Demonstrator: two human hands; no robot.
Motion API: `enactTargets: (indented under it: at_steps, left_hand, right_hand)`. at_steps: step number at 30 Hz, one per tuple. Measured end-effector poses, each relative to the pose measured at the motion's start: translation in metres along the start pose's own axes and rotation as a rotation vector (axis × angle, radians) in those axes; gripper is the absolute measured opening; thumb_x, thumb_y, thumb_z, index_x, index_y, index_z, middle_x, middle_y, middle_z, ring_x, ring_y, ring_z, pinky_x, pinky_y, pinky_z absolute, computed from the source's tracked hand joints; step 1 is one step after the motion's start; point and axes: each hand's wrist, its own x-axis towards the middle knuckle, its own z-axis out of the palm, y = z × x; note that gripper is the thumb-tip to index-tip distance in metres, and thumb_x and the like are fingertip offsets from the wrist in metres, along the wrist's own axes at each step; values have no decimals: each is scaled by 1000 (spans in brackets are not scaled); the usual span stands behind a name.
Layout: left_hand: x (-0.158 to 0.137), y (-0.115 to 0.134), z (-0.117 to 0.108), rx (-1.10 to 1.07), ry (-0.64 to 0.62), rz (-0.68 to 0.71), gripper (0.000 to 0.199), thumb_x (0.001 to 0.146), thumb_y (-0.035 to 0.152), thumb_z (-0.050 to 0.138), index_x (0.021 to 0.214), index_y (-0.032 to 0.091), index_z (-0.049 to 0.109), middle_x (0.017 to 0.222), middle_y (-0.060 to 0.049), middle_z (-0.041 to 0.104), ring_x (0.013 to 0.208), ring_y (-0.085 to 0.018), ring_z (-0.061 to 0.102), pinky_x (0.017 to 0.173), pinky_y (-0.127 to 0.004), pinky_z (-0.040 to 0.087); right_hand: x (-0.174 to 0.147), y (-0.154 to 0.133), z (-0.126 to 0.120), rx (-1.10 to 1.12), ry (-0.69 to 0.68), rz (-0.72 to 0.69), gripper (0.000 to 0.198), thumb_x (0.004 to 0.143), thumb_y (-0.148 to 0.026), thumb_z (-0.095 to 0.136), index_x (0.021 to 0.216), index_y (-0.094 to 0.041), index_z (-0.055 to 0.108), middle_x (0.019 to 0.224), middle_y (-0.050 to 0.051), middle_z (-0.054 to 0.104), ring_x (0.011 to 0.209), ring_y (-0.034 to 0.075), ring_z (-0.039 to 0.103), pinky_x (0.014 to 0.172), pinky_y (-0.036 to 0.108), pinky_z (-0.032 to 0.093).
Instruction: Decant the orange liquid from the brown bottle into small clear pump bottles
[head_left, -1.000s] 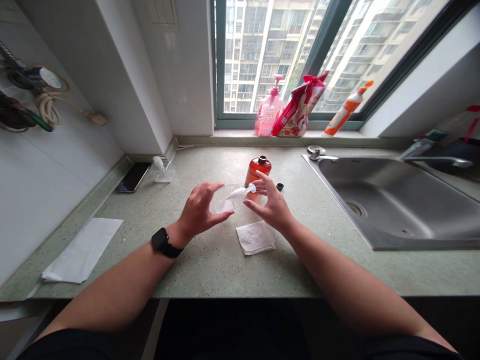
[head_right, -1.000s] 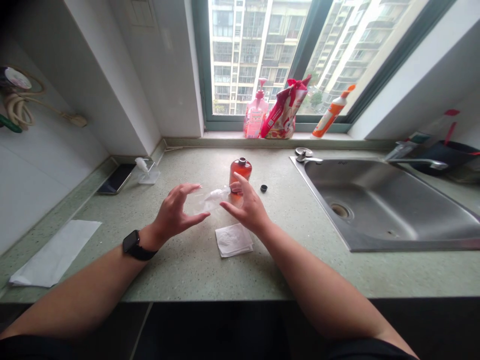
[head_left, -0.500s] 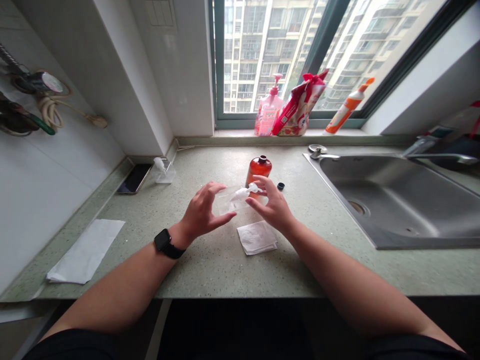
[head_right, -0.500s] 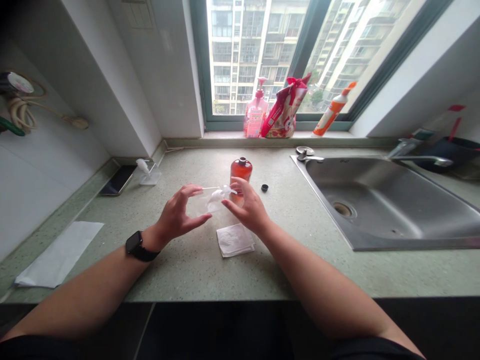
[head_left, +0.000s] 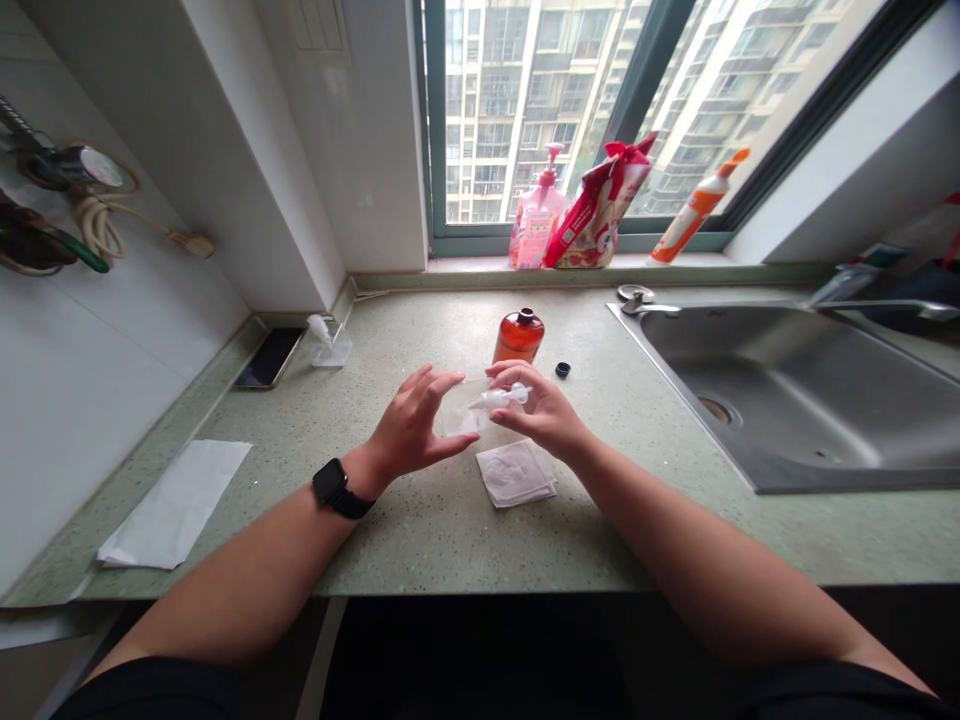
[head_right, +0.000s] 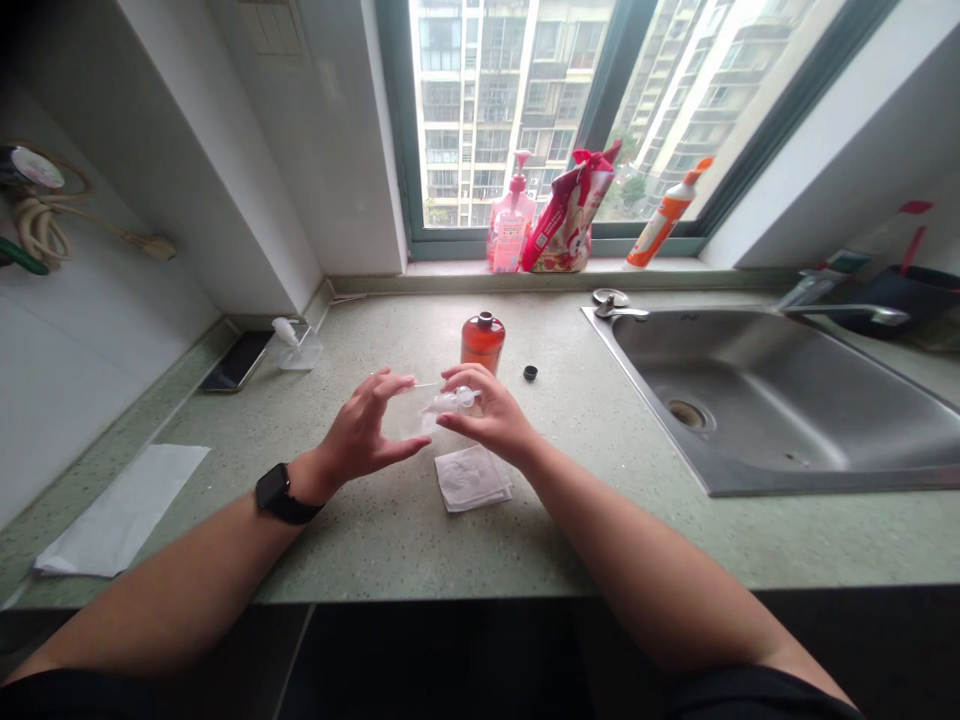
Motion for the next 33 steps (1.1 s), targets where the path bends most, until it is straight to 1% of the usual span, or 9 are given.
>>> enactTargets:
  at_steps: [2,7,11,13,16,20,23,27,33]
  left_hand:
    - [0,0,0,4,-3,2,76,94,53,79,153,23,41,136,-16,73,124,-32,74,123,-62,51]
    - [0,-1,-1,3,15,-40,71,94,52,80,149,23,43,133,-15,73,124,-32,74,123,-62,50]
    - [-2,-3,-1,-1,20,-76,72,92,53,82,147,23,45,131,-14,73,124,-33,74,121,-63,51]
    - [-2,-4,-1,-2,19,-82,73,92,54,82,147,23,45,131,-14,73,124,-34,74,121,-62,51]
    - [-2,-3,0,0,24,-90,73,92,55,82,146,23,45,130,-15,73,122,-34,75,120,-62,52]
    - [-2,-3,2,-1,19,-95,75,91,55,82,148,24,44,131,-14,74,121,-33,76,122,-62,50]
    - [-3,-2,2,-14,5,-82,79,91,55,83,151,25,41,132,-13,75,121,-32,76,126,-62,46]
    - [-3,-2,1,2,-5,-101,78,91,54,83,150,25,41,134,-13,75,124,-33,74,126,-63,43]
    - [-1,-3,-5,32,-9,-139,78,91,52,83,152,24,43,134,-14,74,123,-34,72,118,-59,49]
  right_hand:
    - [0,2,0,28,7,20,46,78,-65,89,101,-28,72,125,9,70,125,30,67,111,53,55]
    - [1,10,2,155,77,99,59,75,-57,94,119,-30,63,119,6,71,115,25,69,104,45,59]
    - [2,13,5,207,97,143,55,76,-57,94,111,-30,62,114,4,71,110,23,70,104,44,59]
    - [1,13,5,199,77,132,48,80,-57,90,109,-28,66,112,4,70,109,23,70,106,44,58]
    - [-1,9,6,180,46,84,37,87,-55,85,110,-29,72,116,4,67,114,23,68,108,44,57]
    - [-2,4,7,121,34,10,36,86,-48,89,116,-32,76,119,5,67,118,24,67,106,43,57]
    - [-1,2,7,44,67,-42,34,85,-47,89,114,-32,79,118,5,69,118,25,67,108,45,55]
    - [0,1,3,7,107,-42,31,88,-48,87,113,-32,80,112,5,73,112,24,68,108,47,53]
    - [0,2,-10,72,138,9,37,86,-48,88,117,-31,76,114,4,74,110,24,70,104,45,56]
